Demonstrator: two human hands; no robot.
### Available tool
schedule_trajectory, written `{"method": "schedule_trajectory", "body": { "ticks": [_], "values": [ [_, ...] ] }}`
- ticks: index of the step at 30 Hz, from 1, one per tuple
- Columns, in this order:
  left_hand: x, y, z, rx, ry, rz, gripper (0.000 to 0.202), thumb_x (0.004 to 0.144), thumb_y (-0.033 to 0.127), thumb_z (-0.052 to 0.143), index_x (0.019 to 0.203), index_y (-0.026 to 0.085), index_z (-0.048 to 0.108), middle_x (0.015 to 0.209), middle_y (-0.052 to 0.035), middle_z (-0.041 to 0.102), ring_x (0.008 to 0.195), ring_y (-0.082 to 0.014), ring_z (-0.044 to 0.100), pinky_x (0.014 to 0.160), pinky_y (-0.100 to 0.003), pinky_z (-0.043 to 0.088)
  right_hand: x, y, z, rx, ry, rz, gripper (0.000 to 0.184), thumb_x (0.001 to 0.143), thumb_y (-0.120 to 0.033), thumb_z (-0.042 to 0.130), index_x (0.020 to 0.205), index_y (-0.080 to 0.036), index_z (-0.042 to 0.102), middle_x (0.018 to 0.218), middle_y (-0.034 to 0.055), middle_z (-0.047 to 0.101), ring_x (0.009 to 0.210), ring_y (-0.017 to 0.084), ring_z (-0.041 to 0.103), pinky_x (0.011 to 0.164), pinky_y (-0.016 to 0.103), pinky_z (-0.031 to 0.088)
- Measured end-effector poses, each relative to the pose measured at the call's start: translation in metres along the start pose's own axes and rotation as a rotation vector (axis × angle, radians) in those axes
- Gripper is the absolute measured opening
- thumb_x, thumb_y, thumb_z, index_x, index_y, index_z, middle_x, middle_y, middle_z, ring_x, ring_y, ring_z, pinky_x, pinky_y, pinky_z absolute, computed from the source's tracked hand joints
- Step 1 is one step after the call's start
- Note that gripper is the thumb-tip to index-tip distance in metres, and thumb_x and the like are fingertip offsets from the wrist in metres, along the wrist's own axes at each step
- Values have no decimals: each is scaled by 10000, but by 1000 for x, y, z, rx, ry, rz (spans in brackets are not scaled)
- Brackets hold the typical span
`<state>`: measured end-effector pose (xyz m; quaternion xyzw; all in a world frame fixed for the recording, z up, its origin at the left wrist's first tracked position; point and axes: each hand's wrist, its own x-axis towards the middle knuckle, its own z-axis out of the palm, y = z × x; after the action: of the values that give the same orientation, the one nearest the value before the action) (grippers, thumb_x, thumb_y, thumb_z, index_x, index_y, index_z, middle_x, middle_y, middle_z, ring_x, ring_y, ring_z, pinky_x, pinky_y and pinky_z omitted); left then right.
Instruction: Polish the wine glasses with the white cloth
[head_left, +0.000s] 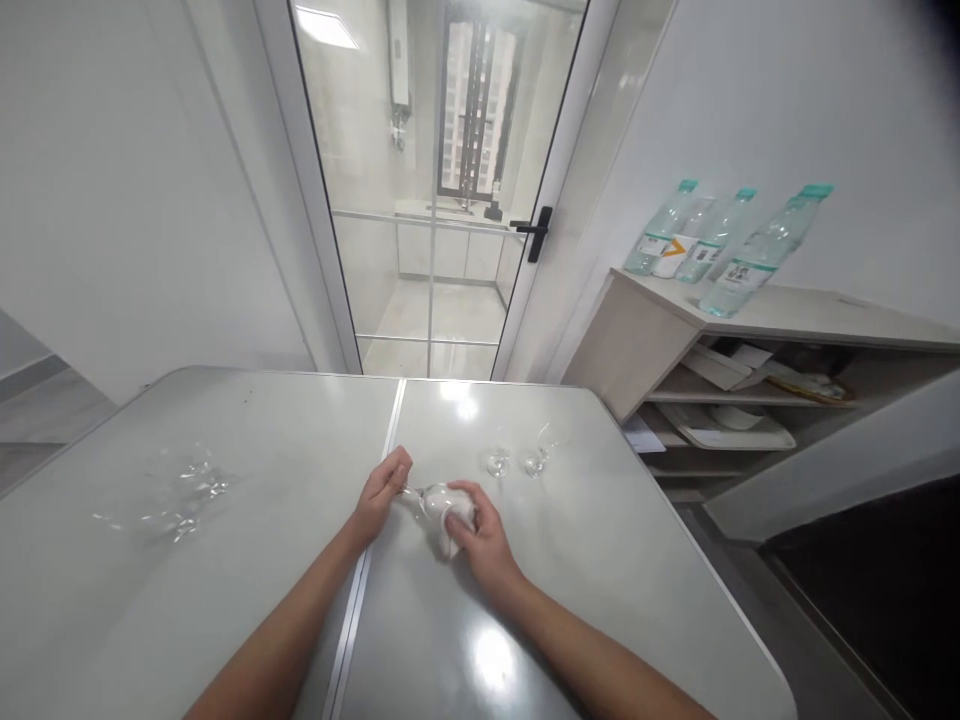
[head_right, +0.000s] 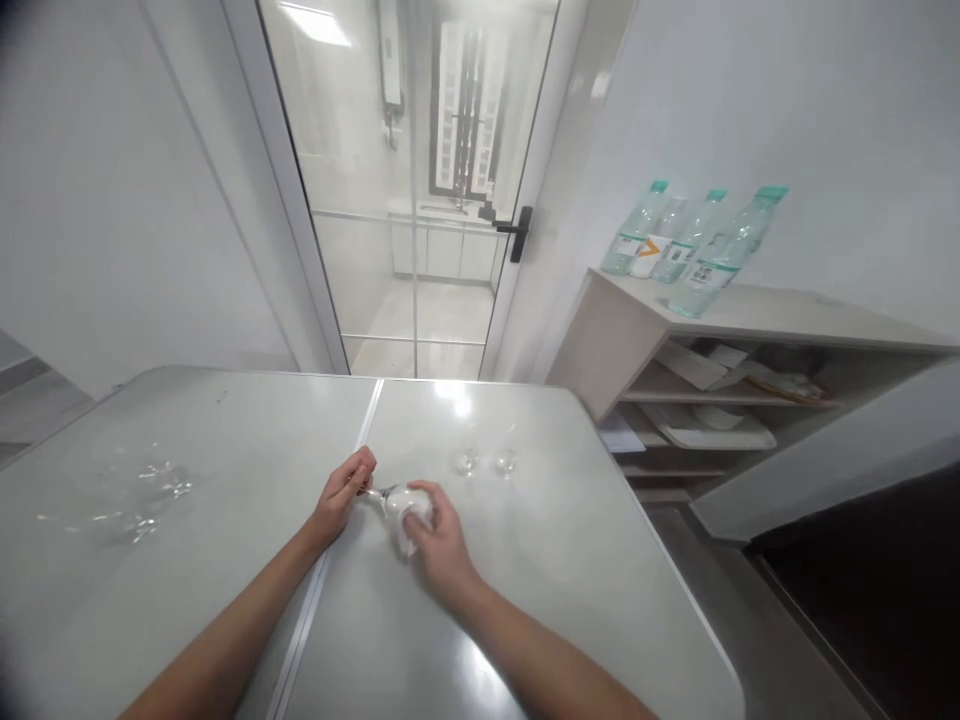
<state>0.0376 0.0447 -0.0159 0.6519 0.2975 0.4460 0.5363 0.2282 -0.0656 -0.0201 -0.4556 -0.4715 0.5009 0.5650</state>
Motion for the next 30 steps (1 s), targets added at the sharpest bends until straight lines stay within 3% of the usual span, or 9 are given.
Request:
{"method": "schedule_trajectory", "body": {
  "ticks": [3, 6, 8, 10, 14, 18, 23, 25, 30],
  "values": [
    [-2, -1, 1, 58, -10, 40, 369, 1036, 467, 463, 787, 195, 457, 779, 6, 384, 710, -151, 365, 680, -289, 344, 5, -1, 1, 282, 28, 194, 423, 936, -453, 656, 1292, -239, 579, 960, 81, 716, 766, 236, 665, 650, 363, 550],
    [0, -9, 2, 35, 39, -65, 380, 1033, 509, 454, 806, 204, 447, 768, 15, 360, 691, -147, 356, 623, -264, 330, 6, -3, -8, -49, -66, -16, 424, 932, -364, 653, 1339, -259, 596, 1027, 85, 726, 860, 237, 667, 782, 392, 559],
    [1, -12, 3, -9, 86, -120, 400, 1018, 546, 464, 807, 207, 439, 772, 18, 349, 679, -141, 359, 574, -246, 305, 4, -3, -14, -330, -215, -209, 424, 886, -280, 664, 1310, -274, 653, 984, 71, 741, 867, 235, 662, 880, 412, 543],
    [1, -10, 4, -28, 92, -128, 409, 998, 560, 496, 800, 207, 442, 765, 20, 350, 674, -140, 378, 564, -243, 303, 2, -3, -16, -403, -296, -263, 401, 840, -243, 679, 1239, -277, 705, 882, 53, 742, 812, 231, 654, 890, 411, 539],
    [-1, 2, 5, -1, 43, -12, 416, 999, 539, 500, 763, 200, 453, 768, 8, 384, 681, -148, 371, 622, -277, 347, 4, -2, -5, -57, 29, -14, 390, 880, -355, 699, 1257, -274, 640, 967, 48, 715, 805, 213, 655, 756, 369, 566],
    [-3, 5, 7, 79, 42, 72, 403, 1006, 497, 510, 744, 194, 477, 768, -7, 411, 705, -161, 377, 657, -302, 357, 4, -1, 1, 203, 82, 197, 413, 929, -466, 651, 1279, -265, 562, 889, 33, 678, 677, 204, 629, 603, 360, 548],
    [1, -7, 8, -140, 93, -78, 414, 1004, 539, 504, 775, 202, 435, 777, 22, 306, 619, -119, 277, 509, -241, 235, -2, 1, -12, -379, -147, -157, 450, 859, -330, 711, 1299, -272, 636, 977, 68, 729, 848, 256, 666, 861, 450, 561],
    [1, -8, 7, -170, 72, -87, 418, 997, 542, 517, 773, 199, 435, 779, 23, 306, 612, -112, 276, 495, -234, 231, -2, 1, -13, -446, -166, -190, 433, 849, -321, 716, 1275, -260, 660, 971, 78, 733, 867, 264, 667, 889, 454, 556],
    [-3, -3, 5, -2, 33, 39, 391, 1003, 483, 534, 758, 188, 458, 789, 4, 386, 662, -125, 366, 567, -257, 342, 6, -7, -3, 157, 48, 187, 485, 887, -452, 723, 1307, -267, 567, 922, 36, 696, 732, 219, 657, 688, 405, 590]
  ]
}}
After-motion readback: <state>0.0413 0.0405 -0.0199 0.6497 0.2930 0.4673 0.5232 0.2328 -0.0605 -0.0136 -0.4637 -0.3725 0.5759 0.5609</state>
